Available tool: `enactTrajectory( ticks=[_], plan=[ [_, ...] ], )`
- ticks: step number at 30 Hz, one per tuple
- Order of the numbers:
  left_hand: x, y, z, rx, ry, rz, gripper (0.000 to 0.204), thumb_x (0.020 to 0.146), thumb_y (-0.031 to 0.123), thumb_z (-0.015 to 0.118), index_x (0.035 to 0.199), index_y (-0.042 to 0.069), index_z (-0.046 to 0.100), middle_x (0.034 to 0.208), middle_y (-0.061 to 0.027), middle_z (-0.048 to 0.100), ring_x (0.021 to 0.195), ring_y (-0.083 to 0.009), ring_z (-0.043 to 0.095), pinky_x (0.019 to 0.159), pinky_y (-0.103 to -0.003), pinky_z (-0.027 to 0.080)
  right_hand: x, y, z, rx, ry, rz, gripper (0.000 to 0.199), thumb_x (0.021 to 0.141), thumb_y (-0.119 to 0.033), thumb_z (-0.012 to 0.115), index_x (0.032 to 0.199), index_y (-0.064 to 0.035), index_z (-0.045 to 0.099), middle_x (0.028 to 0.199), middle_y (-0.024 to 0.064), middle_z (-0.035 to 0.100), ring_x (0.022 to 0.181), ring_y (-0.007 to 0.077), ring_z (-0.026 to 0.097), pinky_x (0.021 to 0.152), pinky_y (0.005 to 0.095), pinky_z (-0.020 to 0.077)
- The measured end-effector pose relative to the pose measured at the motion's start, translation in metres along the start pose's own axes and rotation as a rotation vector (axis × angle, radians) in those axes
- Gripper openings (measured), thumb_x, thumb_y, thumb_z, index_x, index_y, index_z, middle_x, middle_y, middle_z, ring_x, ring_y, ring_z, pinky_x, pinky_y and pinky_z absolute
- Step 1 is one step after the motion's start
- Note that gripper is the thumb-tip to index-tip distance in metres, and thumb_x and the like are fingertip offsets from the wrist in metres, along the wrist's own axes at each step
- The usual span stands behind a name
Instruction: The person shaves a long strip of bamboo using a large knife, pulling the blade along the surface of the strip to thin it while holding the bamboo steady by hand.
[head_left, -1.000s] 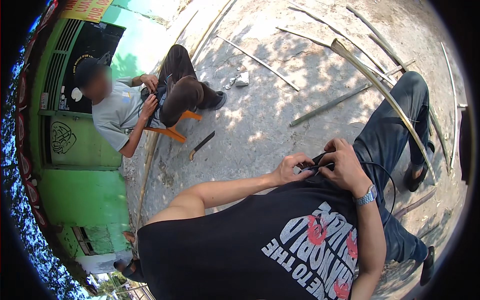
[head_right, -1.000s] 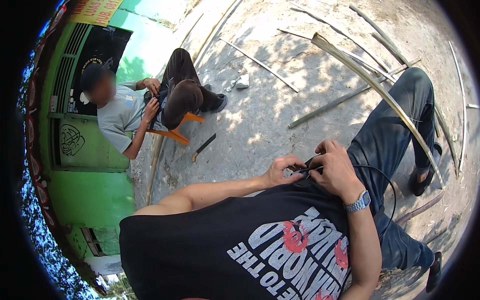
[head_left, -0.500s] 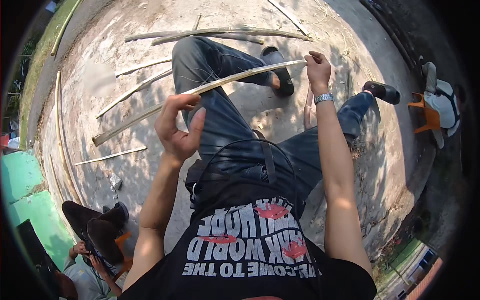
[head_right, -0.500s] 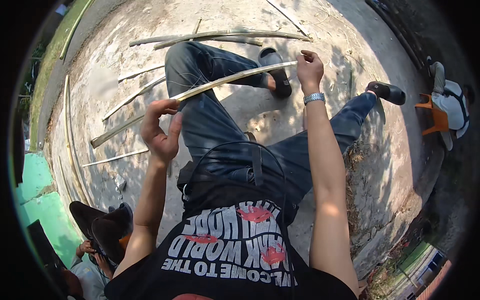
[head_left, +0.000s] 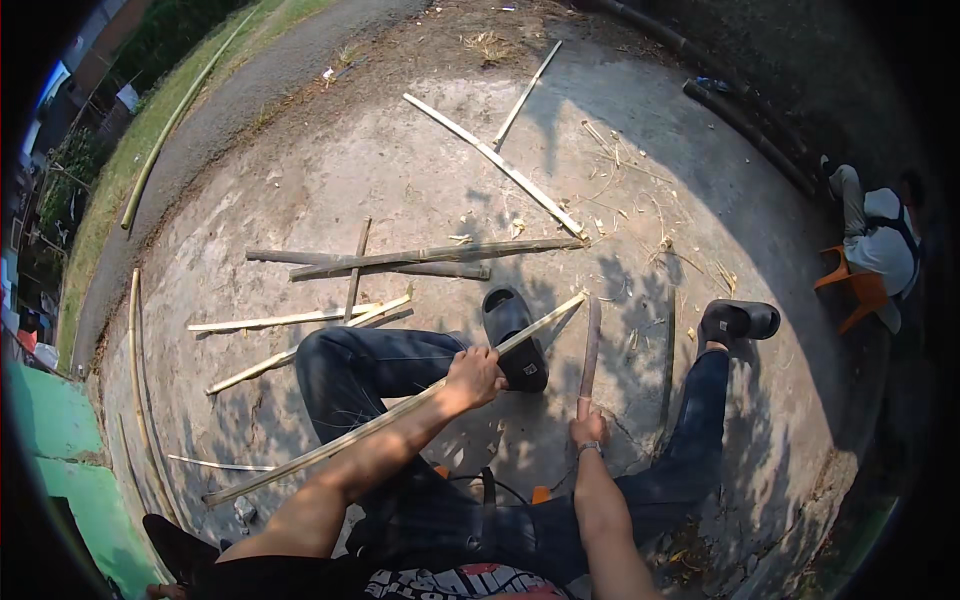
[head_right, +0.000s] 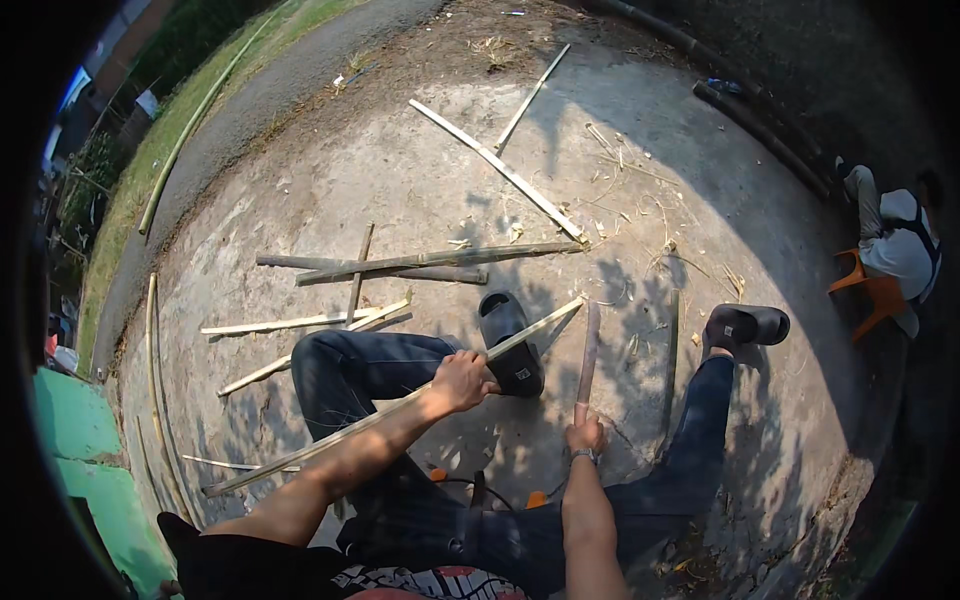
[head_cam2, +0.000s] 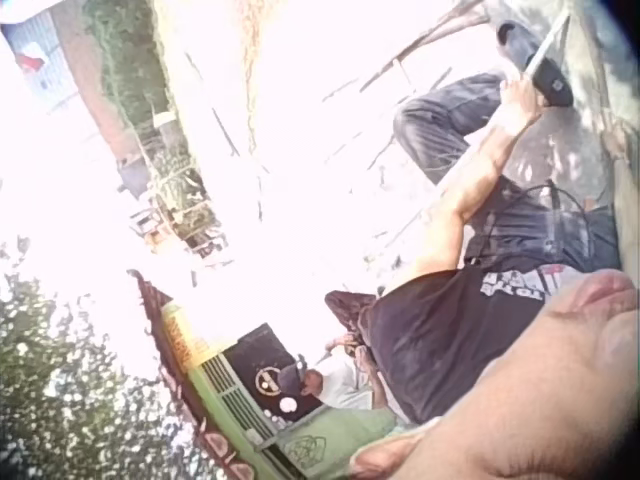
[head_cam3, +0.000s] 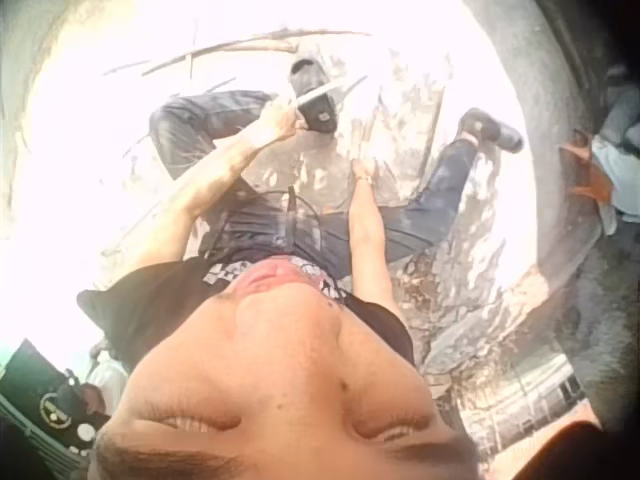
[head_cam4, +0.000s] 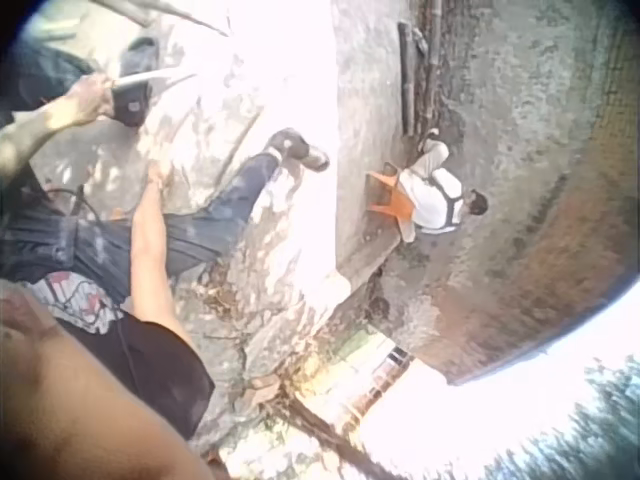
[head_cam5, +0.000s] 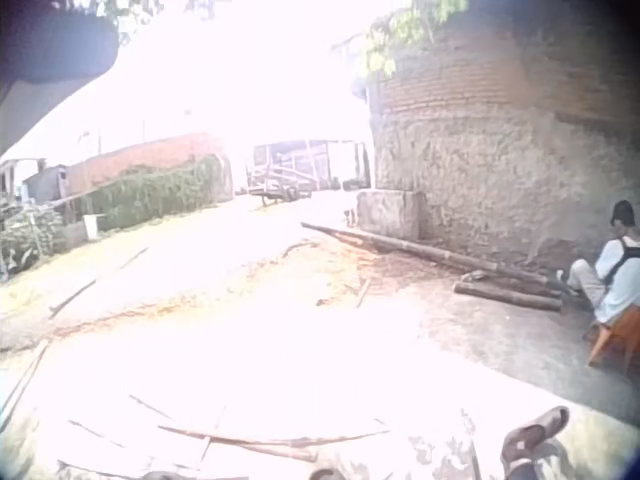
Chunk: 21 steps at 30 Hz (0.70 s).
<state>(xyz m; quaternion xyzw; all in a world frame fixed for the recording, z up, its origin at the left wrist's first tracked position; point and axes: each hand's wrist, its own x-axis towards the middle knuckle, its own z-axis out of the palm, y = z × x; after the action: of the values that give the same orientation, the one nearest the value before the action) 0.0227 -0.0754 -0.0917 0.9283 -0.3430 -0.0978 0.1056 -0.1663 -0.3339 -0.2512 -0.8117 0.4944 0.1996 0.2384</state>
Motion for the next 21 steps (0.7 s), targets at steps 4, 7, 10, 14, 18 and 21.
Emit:
enactTrajectory(
  ticks=[4,7,10,14,18,21],
  plan=[
    [0.031,0.003,0.035,0.035,0.275,0.057,0.046,0.083,0.036,0.071,0.109,-0.001,0.061,0.082,-0.0104,0.064,0.070,-0.0260,0.066,0.061,-0.038,0.052,-0.016,-0.035,-0.023,-0.002,-0.118,0.041,0.049,0.075,-0.028,0.077,0.112,0.0004,0.064,0.116,0.0224,0.068,0.114,0.0391,0.065,0.099,0.0464,0.0519],
    [0.035,-0.025,0.072,0.052,0.401,0.102,0.038,0.085,0.037,0.070,0.095,0.002,0.059,0.078,-0.0110,0.062,0.064,-0.0251,0.065,0.051,-0.041,0.052,-0.014,-0.046,-0.013,-0.077,-0.079,-0.044,0.043,0.076,-0.027,0.076,0.108,-0.0003,0.067,0.115,0.0223,0.069,0.113,0.0392,0.065,0.099,0.0470,0.0513],
    [0.039,-0.007,0.069,0.073,0.290,0.015,0.032,0.087,0.035,0.066,0.086,0.005,0.057,0.072,-0.0082,0.059,0.058,-0.0240,0.062,0.047,-0.039,0.050,-0.017,-0.026,-0.002,0.164,-0.009,0.084,0.037,0.081,-0.031,0.069,0.107,-0.0045,0.069,0.110,0.0227,0.070,0.108,0.0405,0.066,0.096,0.0468,0.0511],
    [0.036,-0.029,0.063,-0.108,0.197,-0.118,0.026,0.088,0.032,0.066,0.087,0.006,0.060,0.077,-0.0126,0.065,0.070,-0.0307,0.068,0.058,-0.044,0.055,-0.003,-0.038,-0.007,0.350,0.134,-0.064,0.030,0.087,-0.028,0.060,0.099,-0.0019,0.068,0.103,0.0257,0.069,0.099,0.0437,0.065,0.088,0.0518,0.0497],
    [0.043,-0.026,0.031,-0.280,-0.027,-0.270,0.025,0.087,0.028,0.069,0.095,0.004,0.065,0.091,-0.0217,0.071,0.088,-0.0413,0.070,0.077,-0.050,0.056,-0.024,-0.050,-0.051,0.548,0.048,-0.180,0.047,0.094,-0.047,0.059,0.091,-0.0004,0.070,0.085,0.0269,0.068,0.083,0.0452,0.065,0.077,0.0510,0.0489],
    [0.038,-0.020,0.022,-0.284,-0.004,-0.290,0.023,0.088,0.025,0.069,0.097,0.003,0.068,0.093,-0.0236,0.071,0.090,-0.0414,0.070,0.079,-0.050,0.057,-0.063,-0.061,-0.083,0.460,0.010,-0.295,0.052,0.095,-0.052,0.056,0.091,-0.0011,0.069,0.086,0.0270,0.068,0.084,0.0445,0.066,0.078,0.0514,0.0504]
  ],
)
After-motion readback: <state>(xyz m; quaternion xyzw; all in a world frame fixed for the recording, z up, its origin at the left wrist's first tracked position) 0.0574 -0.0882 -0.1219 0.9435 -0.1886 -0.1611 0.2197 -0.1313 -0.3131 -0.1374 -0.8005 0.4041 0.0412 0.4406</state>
